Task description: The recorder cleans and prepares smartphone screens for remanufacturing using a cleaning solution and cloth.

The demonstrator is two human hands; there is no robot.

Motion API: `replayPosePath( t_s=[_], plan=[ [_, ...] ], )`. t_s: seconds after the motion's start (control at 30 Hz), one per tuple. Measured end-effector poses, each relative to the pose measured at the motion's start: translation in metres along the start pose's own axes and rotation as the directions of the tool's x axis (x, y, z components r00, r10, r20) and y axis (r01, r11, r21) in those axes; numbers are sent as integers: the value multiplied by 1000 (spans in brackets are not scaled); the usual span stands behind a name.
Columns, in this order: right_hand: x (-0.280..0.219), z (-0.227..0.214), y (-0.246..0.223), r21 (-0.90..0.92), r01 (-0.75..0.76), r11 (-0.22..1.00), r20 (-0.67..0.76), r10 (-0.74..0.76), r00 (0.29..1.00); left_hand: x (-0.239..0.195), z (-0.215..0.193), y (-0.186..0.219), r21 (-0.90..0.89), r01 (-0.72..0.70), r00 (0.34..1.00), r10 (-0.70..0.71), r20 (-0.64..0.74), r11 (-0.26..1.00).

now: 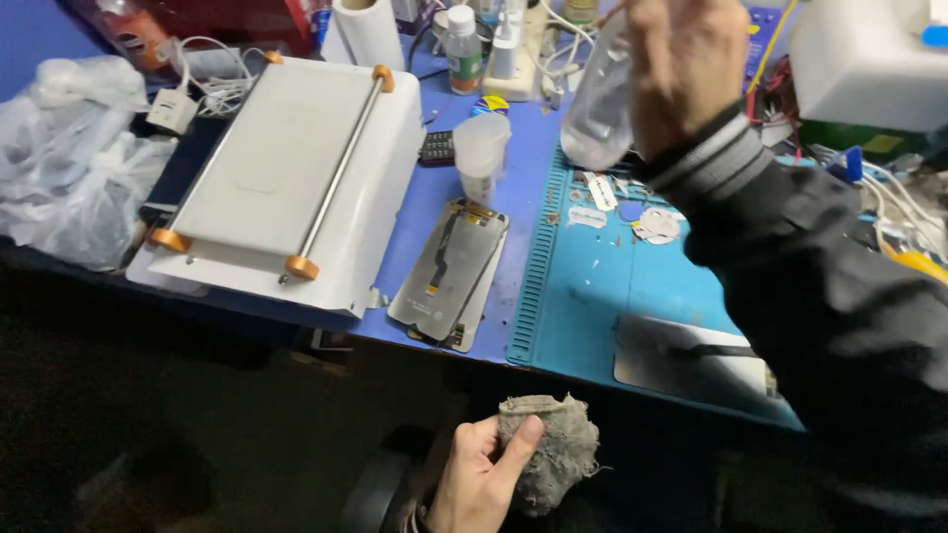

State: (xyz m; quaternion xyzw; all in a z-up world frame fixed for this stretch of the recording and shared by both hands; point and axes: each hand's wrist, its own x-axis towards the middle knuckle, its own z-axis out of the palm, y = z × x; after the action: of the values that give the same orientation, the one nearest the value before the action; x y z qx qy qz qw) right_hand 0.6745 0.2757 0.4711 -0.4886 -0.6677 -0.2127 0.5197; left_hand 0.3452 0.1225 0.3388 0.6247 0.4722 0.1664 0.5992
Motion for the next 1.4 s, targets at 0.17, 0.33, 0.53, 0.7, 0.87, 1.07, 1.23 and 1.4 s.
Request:
replayPosePath(
  t_s=[0.17, 0.33, 0.53, 0.7, 0.87, 1.07, 1.23, 1.4],
  plan=[
    [-56, -126, -158, 203, -508, 837, 362, 418, 833, 7, 2, 26, -340, -98, 986, 139, 96, 935],
    [-173, -171, -206, -101, -756, 647, 741, 556, 377, 10, 7, 15, -269, -118, 987, 142, 73, 956],
    [-207, -142, -231, 20, -708, 706, 775, 436, 457, 0, 13, 37, -231, -200, 977, 212, 31, 952],
    [-203, -139, -229, -43, -705, 708, 789, 457, 411, -11, 13, 40, -208, -227, 971, 236, 22, 951],
    [-210, -137, -230, -62, -722, 689, 775, 489, 401, -15, 13, 40, -235, -244, 965, 259, 33, 941],
    [-209, -136, -227, -68, -708, 703, 751, 503, 428, -9, 8, 34, -233, -220, 970, 238, 50, 947],
    [-175, -136, -215, 27, -842, 539, 725, 569, 388, -2, 3, 25, -244, -195, 975, 214, 54, 950],
    [-92, -108, -157, 13, -534, 845, 493, 460, 739, 2, -2, 30, -344, -244, 948, 298, 114, 907]
  ],
)
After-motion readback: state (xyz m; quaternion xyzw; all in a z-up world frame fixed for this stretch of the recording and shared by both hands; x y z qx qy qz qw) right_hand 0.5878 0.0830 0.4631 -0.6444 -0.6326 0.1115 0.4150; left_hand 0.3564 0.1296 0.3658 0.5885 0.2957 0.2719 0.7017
